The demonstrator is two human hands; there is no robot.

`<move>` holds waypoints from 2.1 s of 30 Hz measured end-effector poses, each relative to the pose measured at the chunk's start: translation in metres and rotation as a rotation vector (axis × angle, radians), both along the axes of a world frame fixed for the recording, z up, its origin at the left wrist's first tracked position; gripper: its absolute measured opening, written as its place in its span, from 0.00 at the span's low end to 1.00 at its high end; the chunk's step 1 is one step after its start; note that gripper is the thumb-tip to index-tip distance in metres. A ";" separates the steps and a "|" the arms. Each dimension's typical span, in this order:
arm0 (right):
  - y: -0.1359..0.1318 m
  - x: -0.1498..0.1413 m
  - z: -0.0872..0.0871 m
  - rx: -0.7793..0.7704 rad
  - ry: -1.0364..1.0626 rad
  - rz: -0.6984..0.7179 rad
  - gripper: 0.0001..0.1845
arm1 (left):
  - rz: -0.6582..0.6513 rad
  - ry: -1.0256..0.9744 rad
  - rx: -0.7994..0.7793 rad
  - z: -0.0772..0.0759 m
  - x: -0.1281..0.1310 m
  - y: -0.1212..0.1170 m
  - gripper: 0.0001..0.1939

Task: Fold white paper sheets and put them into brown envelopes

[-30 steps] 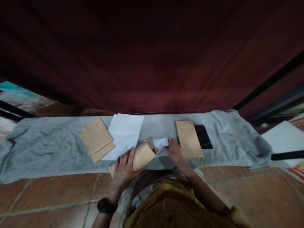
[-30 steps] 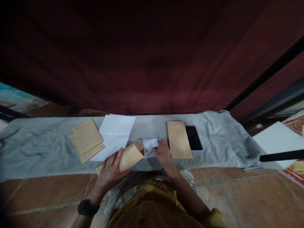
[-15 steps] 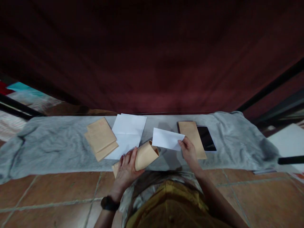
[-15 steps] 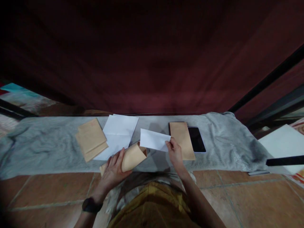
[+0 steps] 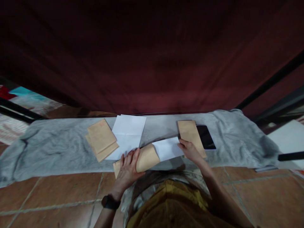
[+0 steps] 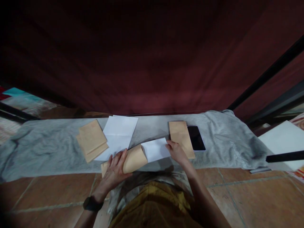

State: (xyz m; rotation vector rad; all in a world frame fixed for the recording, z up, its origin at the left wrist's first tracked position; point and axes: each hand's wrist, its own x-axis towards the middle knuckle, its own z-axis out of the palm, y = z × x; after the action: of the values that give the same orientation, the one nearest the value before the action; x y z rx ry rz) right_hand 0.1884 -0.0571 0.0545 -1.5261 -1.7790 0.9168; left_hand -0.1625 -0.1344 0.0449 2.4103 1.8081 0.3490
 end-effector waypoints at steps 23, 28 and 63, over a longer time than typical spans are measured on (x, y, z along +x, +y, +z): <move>0.002 0.015 -0.007 -0.045 -0.061 0.017 0.12 | -0.024 -0.041 -0.059 -0.003 0.003 0.010 0.61; 0.000 -0.005 -0.010 -0.056 -0.023 0.041 0.12 | -0.088 -0.052 -0.044 0.009 0.016 0.015 0.60; -0.016 -0.063 -0.027 -0.345 0.476 -0.162 0.08 | -0.265 -0.055 0.020 0.007 0.048 0.041 0.58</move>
State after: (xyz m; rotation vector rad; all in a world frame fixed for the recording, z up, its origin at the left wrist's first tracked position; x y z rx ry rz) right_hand 0.1258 -0.0734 0.0275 -1.4679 -1.1864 1.4190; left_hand -0.1148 -0.0934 0.0520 2.5829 1.4451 0.4036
